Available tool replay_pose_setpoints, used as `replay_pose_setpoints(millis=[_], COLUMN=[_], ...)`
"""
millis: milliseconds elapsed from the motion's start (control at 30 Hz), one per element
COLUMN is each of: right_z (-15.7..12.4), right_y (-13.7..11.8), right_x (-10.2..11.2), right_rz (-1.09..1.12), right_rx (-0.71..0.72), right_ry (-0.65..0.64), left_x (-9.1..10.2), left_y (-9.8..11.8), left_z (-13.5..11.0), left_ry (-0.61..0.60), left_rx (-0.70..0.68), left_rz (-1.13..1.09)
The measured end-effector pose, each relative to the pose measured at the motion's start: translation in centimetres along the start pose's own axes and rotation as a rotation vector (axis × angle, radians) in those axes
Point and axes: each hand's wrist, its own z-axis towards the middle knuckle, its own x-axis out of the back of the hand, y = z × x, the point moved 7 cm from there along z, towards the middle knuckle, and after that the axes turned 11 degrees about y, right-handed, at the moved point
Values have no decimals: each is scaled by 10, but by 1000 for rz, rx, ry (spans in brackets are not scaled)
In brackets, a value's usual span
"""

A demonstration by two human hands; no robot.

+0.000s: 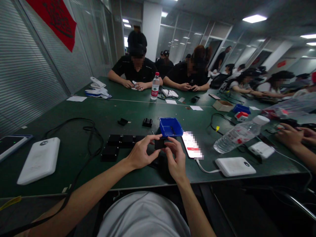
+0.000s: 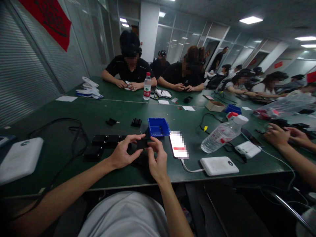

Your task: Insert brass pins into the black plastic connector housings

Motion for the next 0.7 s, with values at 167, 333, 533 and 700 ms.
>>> replay_pose_setpoints(millis=[167, 333, 533, 700], right_z=[1, 0, -1, 0], right_y=[1, 2, 4, 5], right_x=[1, 1, 0, 3], right_rz=[11, 50, 78, 27], right_rx=[10, -9, -40, -46], right_ry=[20, 16, 5, 14], left_x=[0, 2, 2, 2], left_y=[-2, -5, -5, -1], left_z=[1, 3, 3, 3], left_ry=[18, 37, 26, -2], left_rx=[11, 15, -16, -29], left_rz=[27, 59, 118, 175])
